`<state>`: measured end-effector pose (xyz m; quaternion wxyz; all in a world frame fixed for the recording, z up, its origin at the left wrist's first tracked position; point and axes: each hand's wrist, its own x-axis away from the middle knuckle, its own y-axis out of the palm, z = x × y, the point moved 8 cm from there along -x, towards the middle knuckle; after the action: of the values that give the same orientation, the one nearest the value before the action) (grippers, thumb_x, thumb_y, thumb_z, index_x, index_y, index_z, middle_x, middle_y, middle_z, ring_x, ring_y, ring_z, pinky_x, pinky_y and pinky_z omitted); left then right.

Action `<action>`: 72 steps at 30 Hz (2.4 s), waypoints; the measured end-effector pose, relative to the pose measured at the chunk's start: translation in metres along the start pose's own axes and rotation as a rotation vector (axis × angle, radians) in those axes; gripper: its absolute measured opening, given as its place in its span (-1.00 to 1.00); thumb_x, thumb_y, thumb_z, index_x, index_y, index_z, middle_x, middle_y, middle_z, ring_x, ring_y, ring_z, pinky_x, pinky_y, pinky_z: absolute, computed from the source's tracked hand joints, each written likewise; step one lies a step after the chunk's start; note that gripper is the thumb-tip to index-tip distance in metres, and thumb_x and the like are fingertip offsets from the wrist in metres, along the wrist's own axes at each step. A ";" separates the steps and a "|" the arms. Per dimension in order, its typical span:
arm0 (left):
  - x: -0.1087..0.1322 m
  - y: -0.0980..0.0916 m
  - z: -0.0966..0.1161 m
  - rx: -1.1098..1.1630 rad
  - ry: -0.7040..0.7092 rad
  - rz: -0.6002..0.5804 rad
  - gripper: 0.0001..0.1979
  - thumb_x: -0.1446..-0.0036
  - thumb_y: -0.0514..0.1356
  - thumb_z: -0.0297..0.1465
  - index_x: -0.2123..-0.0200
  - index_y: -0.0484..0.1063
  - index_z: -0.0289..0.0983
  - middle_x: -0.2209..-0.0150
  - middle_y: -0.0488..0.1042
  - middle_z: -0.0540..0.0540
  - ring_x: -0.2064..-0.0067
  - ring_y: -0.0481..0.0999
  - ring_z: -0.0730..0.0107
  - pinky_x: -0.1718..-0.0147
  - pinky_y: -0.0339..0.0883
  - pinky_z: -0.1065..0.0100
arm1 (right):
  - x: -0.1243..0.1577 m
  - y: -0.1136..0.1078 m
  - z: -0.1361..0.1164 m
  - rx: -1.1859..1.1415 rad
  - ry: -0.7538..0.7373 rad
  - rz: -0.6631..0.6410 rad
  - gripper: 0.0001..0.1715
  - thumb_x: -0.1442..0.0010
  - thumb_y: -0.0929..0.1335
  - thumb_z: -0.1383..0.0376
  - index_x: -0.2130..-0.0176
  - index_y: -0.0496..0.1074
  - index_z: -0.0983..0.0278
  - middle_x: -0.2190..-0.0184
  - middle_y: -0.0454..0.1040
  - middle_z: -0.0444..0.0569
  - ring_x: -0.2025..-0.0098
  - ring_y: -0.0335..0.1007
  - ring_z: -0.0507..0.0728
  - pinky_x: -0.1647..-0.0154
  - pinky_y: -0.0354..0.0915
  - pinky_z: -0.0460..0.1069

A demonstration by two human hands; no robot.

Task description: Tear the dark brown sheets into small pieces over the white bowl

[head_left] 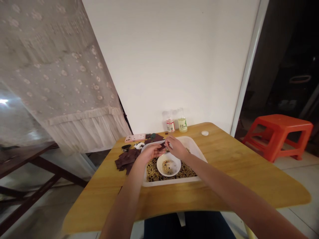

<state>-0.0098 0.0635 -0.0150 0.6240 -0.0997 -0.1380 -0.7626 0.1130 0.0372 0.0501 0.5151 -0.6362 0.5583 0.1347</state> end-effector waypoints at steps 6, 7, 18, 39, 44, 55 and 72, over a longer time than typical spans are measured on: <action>-0.001 0.000 -0.001 0.011 -0.007 0.004 -0.89 0.04 0.16 -0.50 0.38 0.44 -0.36 0.40 0.55 -0.16 0.41 0.54 0.37 0.44 0.41 0.45 | 0.000 0.002 0.003 -0.001 -0.004 -0.004 -0.85 -0.10 0.17 0.46 0.46 0.14 0.24 0.45 0.21 -0.10 0.37 0.17 0.05 0.35 0.13 -0.08; -0.001 0.000 -0.001 0.012 -0.010 0.007 -0.90 0.04 0.16 -0.50 0.39 0.44 -0.37 0.40 0.55 -0.16 0.42 0.54 0.38 0.44 0.41 0.45 | -0.001 0.003 0.003 0.003 -0.003 -0.004 -0.85 -0.10 0.17 0.45 0.46 0.14 0.25 0.45 0.21 -0.10 0.38 0.17 0.04 0.35 0.13 -0.08; 0.001 0.001 -0.001 0.020 -0.021 -0.003 -0.91 0.01 0.13 -0.50 0.41 0.43 -0.35 0.36 0.55 -0.17 0.40 0.55 0.38 0.38 0.40 0.43 | -0.001 0.000 0.001 0.008 0.007 -0.007 -0.85 -0.07 0.18 0.47 0.46 0.14 0.25 0.45 0.21 -0.10 0.38 0.16 0.05 0.35 0.12 -0.08; 0.000 0.001 0.000 0.009 -0.006 -0.012 -0.93 0.06 0.18 -0.48 0.42 0.40 -0.34 0.38 0.54 -0.16 0.39 0.55 0.36 0.42 0.41 0.45 | 0.000 0.000 0.000 0.016 0.016 -0.014 -0.84 -0.07 0.18 0.47 0.47 0.13 0.24 0.46 0.21 -0.10 0.37 0.17 0.05 0.34 0.12 -0.08; 0.003 0.002 0.002 0.007 0.002 -0.010 -0.92 0.08 0.22 -0.46 0.43 0.39 -0.34 0.36 0.54 -0.17 0.38 0.55 0.34 0.41 0.41 0.43 | 0.000 0.000 0.000 0.017 0.004 -0.010 -0.84 -0.08 0.17 0.47 0.46 0.15 0.24 0.45 0.21 -0.10 0.36 0.17 0.05 0.33 0.13 -0.07; 0.005 0.003 0.002 0.006 -0.004 -0.014 -0.91 0.08 0.20 -0.47 0.41 0.41 -0.35 0.39 0.54 -0.14 0.41 0.55 0.37 0.46 0.40 0.47 | 0.000 -0.001 -0.002 0.002 0.011 -0.010 -0.84 -0.08 0.17 0.47 0.47 0.14 0.24 0.45 0.20 -0.11 0.38 0.17 0.05 0.34 0.13 -0.08; 0.002 0.002 0.000 0.006 -0.006 -0.029 -0.85 0.12 0.26 -0.40 0.42 0.43 -0.35 0.34 0.54 -0.19 0.31 0.55 0.25 0.36 0.40 0.40 | 0.000 -0.002 -0.002 0.014 0.021 -0.003 -0.85 -0.09 0.17 0.45 0.47 0.14 0.24 0.44 0.22 -0.10 0.37 0.17 0.05 0.34 0.13 -0.07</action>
<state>-0.0083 0.0610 -0.0141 0.6126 -0.0981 -0.1439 -0.7710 0.1137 0.0351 0.0523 0.5138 -0.6350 0.5636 0.1231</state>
